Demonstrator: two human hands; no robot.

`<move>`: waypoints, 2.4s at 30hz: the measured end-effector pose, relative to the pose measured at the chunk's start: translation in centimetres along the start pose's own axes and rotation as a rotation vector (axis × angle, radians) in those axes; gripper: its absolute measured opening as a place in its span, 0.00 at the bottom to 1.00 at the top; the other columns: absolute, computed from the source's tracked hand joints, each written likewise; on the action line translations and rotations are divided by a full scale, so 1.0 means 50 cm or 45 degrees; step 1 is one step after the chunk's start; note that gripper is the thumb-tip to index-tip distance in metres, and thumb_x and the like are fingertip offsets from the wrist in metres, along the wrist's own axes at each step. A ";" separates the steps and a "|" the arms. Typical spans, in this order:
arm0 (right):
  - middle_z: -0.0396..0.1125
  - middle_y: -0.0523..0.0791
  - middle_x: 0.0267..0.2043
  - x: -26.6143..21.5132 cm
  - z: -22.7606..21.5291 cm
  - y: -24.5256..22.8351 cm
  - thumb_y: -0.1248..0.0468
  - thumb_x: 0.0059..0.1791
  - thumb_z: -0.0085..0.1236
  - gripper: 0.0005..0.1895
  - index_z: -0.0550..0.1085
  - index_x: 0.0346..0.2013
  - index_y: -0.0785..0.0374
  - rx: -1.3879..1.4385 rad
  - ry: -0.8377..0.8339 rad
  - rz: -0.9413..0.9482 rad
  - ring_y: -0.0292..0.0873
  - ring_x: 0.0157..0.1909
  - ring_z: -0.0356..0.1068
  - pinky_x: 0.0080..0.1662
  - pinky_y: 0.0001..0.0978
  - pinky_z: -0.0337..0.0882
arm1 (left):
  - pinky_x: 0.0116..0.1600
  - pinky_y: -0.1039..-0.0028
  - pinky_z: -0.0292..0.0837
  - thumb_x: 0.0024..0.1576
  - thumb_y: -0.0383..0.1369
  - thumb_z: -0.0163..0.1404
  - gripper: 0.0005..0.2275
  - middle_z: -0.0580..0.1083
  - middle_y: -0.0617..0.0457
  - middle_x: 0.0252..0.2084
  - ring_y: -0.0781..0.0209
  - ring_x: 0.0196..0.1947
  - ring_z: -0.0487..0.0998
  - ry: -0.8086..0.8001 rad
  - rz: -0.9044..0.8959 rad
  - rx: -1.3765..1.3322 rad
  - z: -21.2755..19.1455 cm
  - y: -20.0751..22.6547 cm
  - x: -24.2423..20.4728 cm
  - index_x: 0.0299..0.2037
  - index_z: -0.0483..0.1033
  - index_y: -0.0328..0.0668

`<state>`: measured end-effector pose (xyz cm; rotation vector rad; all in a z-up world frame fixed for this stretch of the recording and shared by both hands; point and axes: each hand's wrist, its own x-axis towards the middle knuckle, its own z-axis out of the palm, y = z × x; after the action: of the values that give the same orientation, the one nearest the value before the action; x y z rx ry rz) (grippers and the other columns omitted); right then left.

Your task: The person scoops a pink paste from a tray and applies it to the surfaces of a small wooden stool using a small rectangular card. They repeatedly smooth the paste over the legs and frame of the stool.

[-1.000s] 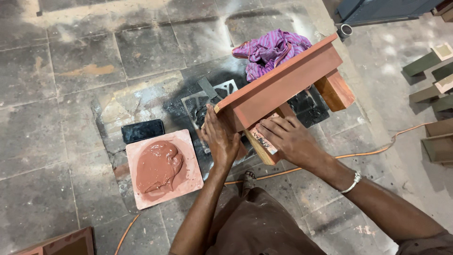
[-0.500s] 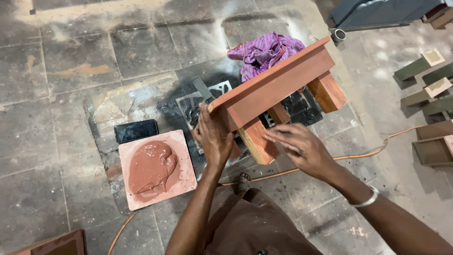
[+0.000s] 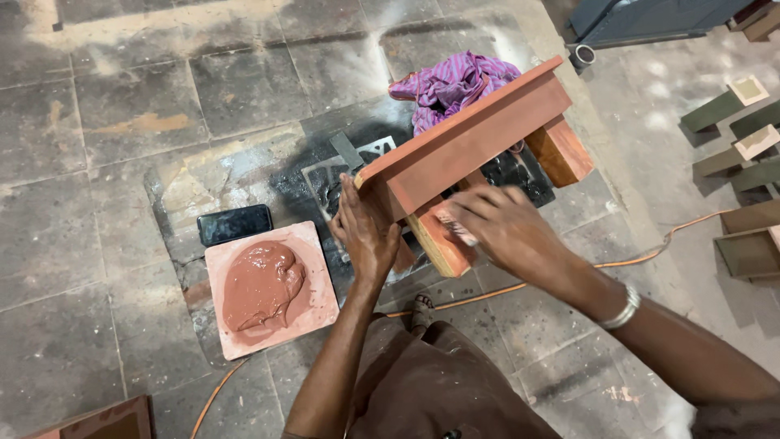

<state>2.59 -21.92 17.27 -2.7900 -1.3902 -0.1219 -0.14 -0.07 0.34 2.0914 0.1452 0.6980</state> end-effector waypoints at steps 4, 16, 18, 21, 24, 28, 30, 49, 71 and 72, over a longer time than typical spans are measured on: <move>0.70 0.43 0.58 0.029 0.030 -0.002 0.65 0.39 0.69 0.30 0.74 0.55 0.57 0.028 -0.158 -0.037 0.45 0.60 0.66 0.55 0.47 0.64 | 0.72 0.48 0.43 0.41 0.34 0.62 0.56 0.46 0.41 0.80 0.41 0.76 0.54 0.017 0.031 0.005 -0.002 -0.004 0.008 0.78 0.33 0.43; 0.75 0.50 0.54 -0.209 0.085 0.003 0.72 0.51 0.51 0.17 0.76 0.54 0.66 1.954 0.337 0.634 0.49 0.57 0.73 0.56 0.44 0.75 | 0.75 0.43 0.45 0.43 0.46 0.68 0.60 0.47 0.32 0.78 0.33 0.76 0.52 -0.027 0.076 -0.066 0.023 -0.082 -0.003 0.77 0.32 0.36; 0.73 0.55 0.53 -0.193 0.096 0.017 0.71 0.54 0.53 0.13 0.74 0.54 0.71 2.525 0.539 0.557 0.52 0.57 0.73 0.61 0.48 0.73 | 0.73 0.41 0.44 0.40 0.47 0.70 0.61 0.48 0.29 0.77 0.31 0.75 0.51 -0.087 0.066 -0.025 0.030 -0.098 0.016 0.76 0.34 0.32; 0.71 0.54 0.53 -0.181 0.113 0.028 0.71 0.54 0.53 0.15 0.70 0.55 0.70 2.810 0.689 0.411 0.52 0.60 0.71 0.61 0.48 0.71 | 0.70 0.42 0.51 0.37 0.43 0.71 0.57 0.55 0.31 0.72 0.33 0.71 0.57 -0.126 0.016 -0.006 0.038 -0.097 0.021 0.74 0.43 0.32; 0.71 0.52 0.54 -0.202 0.132 0.072 0.72 0.52 0.53 0.18 0.70 0.58 0.68 2.900 0.751 0.461 0.50 0.60 0.70 0.62 0.46 0.70 | 0.66 0.52 0.70 0.37 0.44 0.71 0.52 0.67 0.39 0.63 0.41 0.65 0.69 -0.148 -0.152 -0.124 0.041 -0.075 0.031 0.71 0.53 0.36; 0.71 0.51 0.54 -0.253 0.154 0.182 0.73 0.52 0.53 0.21 0.69 0.61 0.67 2.938 0.783 0.589 0.51 0.59 0.69 0.61 0.46 0.69 | 0.63 0.52 0.70 0.34 0.43 0.72 0.53 0.67 0.37 0.60 0.39 0.61 0.69 -0.025 -0.096 -0.034 0.056 -0.011 0.033 0.69 0.53 0.33; 0.71 0.53 0.54 -0.277 0.155 0.236 0.73 0.53 0.53 0.20 0.69 0.61 0.68 2.879 0.805 0.547 0.53 0.59 0.70 0.61 0.47 0.69 | 0.65 0.50 0.68 0.35 0.45 0.72 0.52 0.66 0.37 0.60 0.39 0.61 0.68 0.028 -0.045 -0.105 0.066 0.033 0.050 0.69 0.54 0.33; 0.69 0.49 0.57 -0.403 0.181 0.558 0.72 0.52 0.48 0.23 0.67 0.63 0.69 2.688 0.977 0.942 0.45 0.59 0.70 0.61 0.43 0.69 | 0.61 0.44 0.53 0.34 0.51 0.72 0.50 0.64 0.41 0.54 0.41 0.59 0.59 -0.477 -0.022 0.803 0.316 0.389 0.395 0.66 0.58 0.43; 0.69 0.49 0.62 -0.095 0.057 0.590 0.76 0.45 0.57 0.29 0.73 0.62 0.63 0.609 0.630 0.111 0.51 0.64 0.67 0.65 0.44 0.66 | 0.70 0.44 0.48 0.56 0.36 0.58 0.36 0.67 0.41 0.62 0.44 0.65 0.64 -0.022 0.603 1.133 0.353 0.307 0.295 0.73 0.53 0.36; 0.70 0.48 0.62 -0.071 0.061 0.595 0.73 0.45 0.60 0.28 0.74 0.62 0.62 0.501 0.625 0.052 0.49 0.64 0.67 0.65 0.44 0.67 | 0.70 0.44 0.48 0.56 0.35 0.58 0.36 0.66 0.40 0.63 0.43 0.65 0.63 -0.063 0.557 1.089 0.345 0.297 0.288 0.73 0.53 0.37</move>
<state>24.39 -42.54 14.40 -2.2594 -1.0944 -0.4443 18.70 -16.26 10.70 3.0103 -0.0647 0.9483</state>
